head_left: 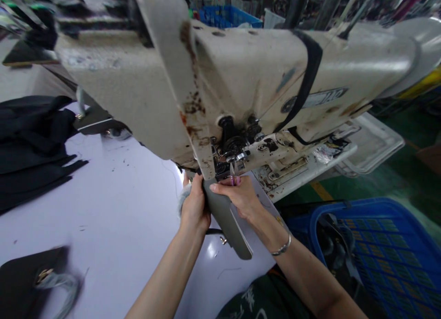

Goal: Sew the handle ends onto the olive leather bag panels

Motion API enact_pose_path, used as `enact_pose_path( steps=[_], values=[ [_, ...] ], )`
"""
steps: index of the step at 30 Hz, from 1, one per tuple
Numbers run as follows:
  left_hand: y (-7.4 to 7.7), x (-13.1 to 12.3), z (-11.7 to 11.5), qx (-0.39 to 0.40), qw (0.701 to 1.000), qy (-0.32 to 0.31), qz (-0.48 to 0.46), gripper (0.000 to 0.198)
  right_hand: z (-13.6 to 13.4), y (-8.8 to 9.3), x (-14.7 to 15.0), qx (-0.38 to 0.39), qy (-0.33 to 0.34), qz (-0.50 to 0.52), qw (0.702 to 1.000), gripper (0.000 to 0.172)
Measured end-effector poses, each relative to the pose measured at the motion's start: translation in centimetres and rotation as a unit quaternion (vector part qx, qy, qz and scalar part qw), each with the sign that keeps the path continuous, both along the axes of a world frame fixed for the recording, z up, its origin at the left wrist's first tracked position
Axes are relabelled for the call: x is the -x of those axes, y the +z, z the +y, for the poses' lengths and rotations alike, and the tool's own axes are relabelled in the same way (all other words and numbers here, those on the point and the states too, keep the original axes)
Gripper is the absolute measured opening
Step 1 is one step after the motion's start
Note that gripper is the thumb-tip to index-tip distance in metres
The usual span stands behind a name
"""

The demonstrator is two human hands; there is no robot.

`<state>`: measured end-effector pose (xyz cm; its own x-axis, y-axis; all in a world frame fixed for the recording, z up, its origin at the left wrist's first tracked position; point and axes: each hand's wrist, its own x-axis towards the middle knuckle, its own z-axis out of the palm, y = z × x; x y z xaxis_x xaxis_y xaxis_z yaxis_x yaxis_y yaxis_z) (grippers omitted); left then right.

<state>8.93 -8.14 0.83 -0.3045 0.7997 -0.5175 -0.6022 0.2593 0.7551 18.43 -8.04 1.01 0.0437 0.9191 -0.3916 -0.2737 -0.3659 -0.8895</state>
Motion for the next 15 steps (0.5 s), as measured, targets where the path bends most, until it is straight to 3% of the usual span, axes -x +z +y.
enact_pose_path(
  steps=[4, 6, 8, 9, 11, 13, 15],
  values=[
    [0.9, 0.6, -4.0, 0.071, 0.992, -0.105, -0.009, 0.04, -1.1, 0.0, -0.4, 0.043, 0.03, 0.059, 0.997, 0.019],
    [2.2, 1.4, -6.7, 0.038, 0.985, -0.158, 0.051, 0.046, -1.4, 0.1, -0.5, 0.043, 0.028, 0.056, 0.997, 0.018],
    [3.4, 2.4, -9.2, 0.0, 0.971, -0.169, 0.167, 0.043, -1.5, 0.0, -0.5, 0.037, 0.032, 0.053, 0.997, 0.02],
    [3.8, 2.9, -10.1, -0.017, 0.961, -0.142, 0.235, 0.036, -1.5, 0.0, -0.5, 0.035, 0.033, 0.057, 0.997, 0.021],
    [3.8, 3.7, -11.1, -0.053, 0.929, -0.014, 0.366, 0.028, -1.6, -0.1, -0.5, 0.039, 0.029, 0.076, 0.996, 0.025],
    [2.5, 4.4, -10.9, -0.074, 0.894, 0.089, 0.433, 0.029, -1.8, -0.3, -0.4, 0.051, 0.027, 0.097, 0.994, 0.031],
    [0.4, 4.8, -9.9, -0.05, 0.914, 0.049, 0.4, 0.038, -2.0, -0.4, -0.3, 0.054, 0.025, 0.105, 0.993, 0.033]
  ],
)
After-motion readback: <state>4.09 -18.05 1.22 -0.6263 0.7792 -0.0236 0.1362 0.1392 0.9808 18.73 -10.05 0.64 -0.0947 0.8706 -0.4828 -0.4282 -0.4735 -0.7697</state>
